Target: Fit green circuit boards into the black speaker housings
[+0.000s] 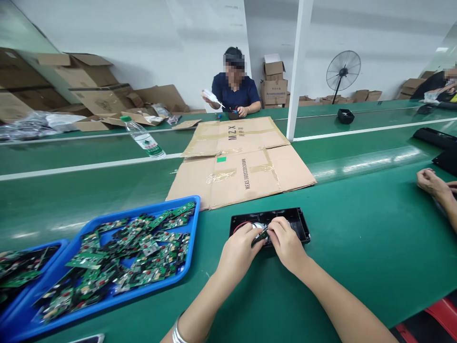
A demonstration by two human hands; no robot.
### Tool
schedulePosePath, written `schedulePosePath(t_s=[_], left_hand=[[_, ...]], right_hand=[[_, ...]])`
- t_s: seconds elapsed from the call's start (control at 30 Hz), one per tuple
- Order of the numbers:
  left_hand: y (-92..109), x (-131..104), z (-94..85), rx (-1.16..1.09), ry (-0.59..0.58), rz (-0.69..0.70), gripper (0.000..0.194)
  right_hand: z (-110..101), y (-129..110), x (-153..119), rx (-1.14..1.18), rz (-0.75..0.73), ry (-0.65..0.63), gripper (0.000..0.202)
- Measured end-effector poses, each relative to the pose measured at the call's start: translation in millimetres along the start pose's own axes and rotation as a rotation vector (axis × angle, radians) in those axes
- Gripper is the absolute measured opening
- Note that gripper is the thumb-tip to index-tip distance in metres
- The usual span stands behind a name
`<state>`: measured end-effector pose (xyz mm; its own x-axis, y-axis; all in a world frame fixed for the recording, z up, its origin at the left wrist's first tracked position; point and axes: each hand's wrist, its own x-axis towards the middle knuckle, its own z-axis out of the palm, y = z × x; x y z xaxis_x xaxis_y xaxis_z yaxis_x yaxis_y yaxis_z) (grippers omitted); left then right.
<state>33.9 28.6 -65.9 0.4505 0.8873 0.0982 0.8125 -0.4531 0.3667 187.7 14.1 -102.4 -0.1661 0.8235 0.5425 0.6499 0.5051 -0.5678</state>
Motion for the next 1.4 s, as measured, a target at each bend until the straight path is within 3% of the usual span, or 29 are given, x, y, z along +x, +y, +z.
schedulePosePath(t_s=[0.37,0.47,0.53,0.67,0.73,0.8,0.93,1.07,1.2,1.4], left_hand=[[-4.3,1.0,-4.2,-0.109,0.003,-0.022,0.013],[-8.2,1.5,-7.4,-0.200,0.033,-0.040,0.016],[-12.2,1.5,-11.4,-0.280,0.051,-0.072,0.017],[-21.9,0.4,-23.9,-0.505,0.061,-0.143,0.021],[-26.5,-0.9,-30.8,-0.617,0.077,-0.174,0.024],[-30.9,-2.5,-36.9,-0.674,0.097,-0.202,0.025],[-39.7,-5.8,-44.8,-0.690,0.142,-0.222,0.025],[-48.1,-6.2,-49.6,-0.675,0.153,-0.245,0.030],[-54.2,-3.0,-52.3,-0.669,0.122,-0.281,0.035],[-68.4,1.5,-51.6,-0.633,0.035,-0.316,0.040]], right_hand=[[-3.2,1.2,-0.5,-0.053,-0.094,-0.116,0.016],[-8.3,1.2,0.5,-0.012,-0.089,-0.058,0.015],[-15.0,2.5,4.9,-0.070,-0.087,-0.069,0.027],[-25.9,10.0,18.1,-0.362,-0.083,-0.376,0.076],[-26.9,13.5,22.7,-0.424,-0.057,-0.497,0.090],[-25.9,14.5,23.9,-0.443,-0.051,-0.533,0.096],[-26.6,14.5,15.1,-0.461,-0.054,-0.455,0.090],[-45.2,31.5,-1.5,-0.614,-0.003,-0.289,0.075],[-86.3,71.3,-16.6,-0.836,0.152,-0.137,0.064],[-162.6,141.5,-49.6,-1.048,0.620,0.018,0.063]])
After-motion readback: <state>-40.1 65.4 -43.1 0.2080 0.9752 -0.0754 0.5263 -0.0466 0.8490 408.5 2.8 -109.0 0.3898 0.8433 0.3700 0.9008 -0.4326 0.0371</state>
